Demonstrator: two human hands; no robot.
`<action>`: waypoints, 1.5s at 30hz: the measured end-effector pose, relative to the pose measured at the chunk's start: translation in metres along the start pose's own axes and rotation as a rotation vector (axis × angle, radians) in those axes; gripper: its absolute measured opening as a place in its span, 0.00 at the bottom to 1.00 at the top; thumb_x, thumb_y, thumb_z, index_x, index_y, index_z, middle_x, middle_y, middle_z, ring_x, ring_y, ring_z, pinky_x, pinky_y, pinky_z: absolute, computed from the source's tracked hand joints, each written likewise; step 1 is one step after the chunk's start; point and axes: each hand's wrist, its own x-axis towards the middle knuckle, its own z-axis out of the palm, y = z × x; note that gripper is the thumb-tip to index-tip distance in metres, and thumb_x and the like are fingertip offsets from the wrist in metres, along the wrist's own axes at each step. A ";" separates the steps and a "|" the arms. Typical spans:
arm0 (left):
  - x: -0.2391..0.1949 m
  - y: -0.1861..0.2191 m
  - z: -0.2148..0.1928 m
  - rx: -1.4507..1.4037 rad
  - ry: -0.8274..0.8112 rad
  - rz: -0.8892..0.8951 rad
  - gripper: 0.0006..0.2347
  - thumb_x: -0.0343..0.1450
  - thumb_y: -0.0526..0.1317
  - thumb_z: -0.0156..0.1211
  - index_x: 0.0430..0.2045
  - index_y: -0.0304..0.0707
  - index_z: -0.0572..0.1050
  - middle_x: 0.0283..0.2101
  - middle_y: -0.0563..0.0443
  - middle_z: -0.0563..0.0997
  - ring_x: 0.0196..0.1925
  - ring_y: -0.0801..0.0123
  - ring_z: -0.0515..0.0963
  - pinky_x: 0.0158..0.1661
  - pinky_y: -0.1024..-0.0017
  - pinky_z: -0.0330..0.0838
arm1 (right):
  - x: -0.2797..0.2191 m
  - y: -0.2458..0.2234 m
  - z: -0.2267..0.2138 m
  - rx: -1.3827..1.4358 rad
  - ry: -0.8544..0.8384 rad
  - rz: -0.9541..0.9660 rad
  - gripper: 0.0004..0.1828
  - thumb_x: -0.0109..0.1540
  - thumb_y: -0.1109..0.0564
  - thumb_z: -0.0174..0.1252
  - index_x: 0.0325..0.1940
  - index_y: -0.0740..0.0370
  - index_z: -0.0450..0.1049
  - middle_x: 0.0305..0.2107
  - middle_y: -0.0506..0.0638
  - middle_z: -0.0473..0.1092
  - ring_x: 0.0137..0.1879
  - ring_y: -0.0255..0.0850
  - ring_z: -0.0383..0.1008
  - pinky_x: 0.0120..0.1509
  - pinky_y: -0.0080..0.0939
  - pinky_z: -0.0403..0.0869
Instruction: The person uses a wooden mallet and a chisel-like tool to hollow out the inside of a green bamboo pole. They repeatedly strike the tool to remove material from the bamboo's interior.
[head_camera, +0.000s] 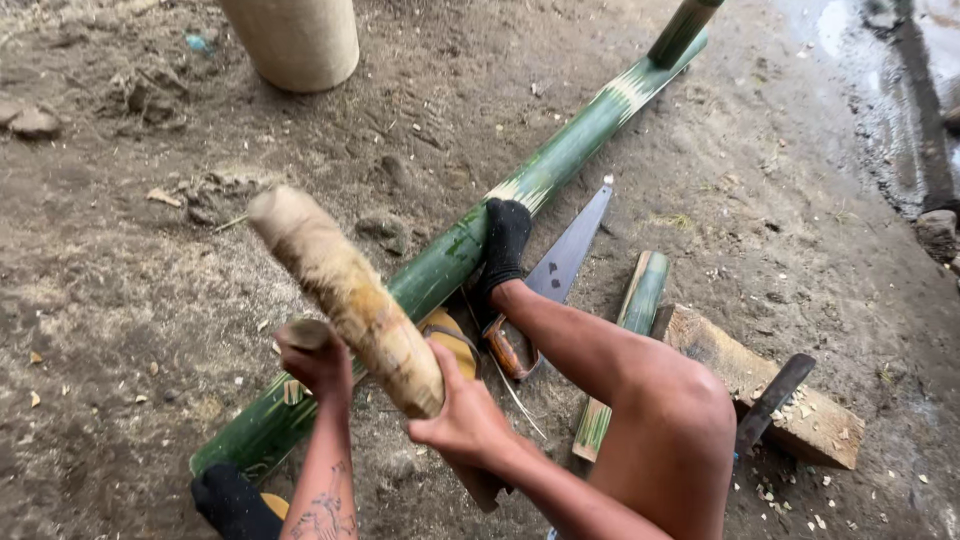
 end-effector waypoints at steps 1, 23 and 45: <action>0.004 0.003 -0.006 -0.020 0.083 -0.164 0.16 0.82 0.41 0.47 0.36 0.18 0.68 0.36 0.32 0.76 0.32 0.50 0.72 0.37 0.57 0.74 | 0.000 0.004 0.000 0.017 -0.005 0.056 0.58 0.46 0.48 0.68 0.77 0.49 0.49 0.42 0.66 0.78 0.46 0.56 0.83 0.53 0.48 0.80; 0.054 0.092 -0.034 -0.517 -0.152 0.254 0.01 0.65 0.31 0.53 0.25 0.38 0.70 0.22 0.54 0.74 0.21 0.74 0.72 0.23 0.75 0.66 | 0.054 0.056 0.008 -0.142 -0.040 0.173 0.61 0.48 0.45 0.68 0.77 0.54 0.42 0.54 0.69 0.72 0.57 0.57 0.77 0.62 0.51 0.75; 0.033 0.074 -0.039 -0.395 -0.039 0.308 0.01 0.68 0.33 0.54 0.26 0.37 0.73 0.20 0.52 0.75 0.17 0.74 0.75 0.18 0.75 0.73 | 0.035 -0.002 -0.018 -0.233 -0.120 0.253 0.59 0.48 0.49 0.71 0.75 0.54 0.44 0.53 0.67 0.72 0.54 0.55 0.79 0.60 0.51 0.77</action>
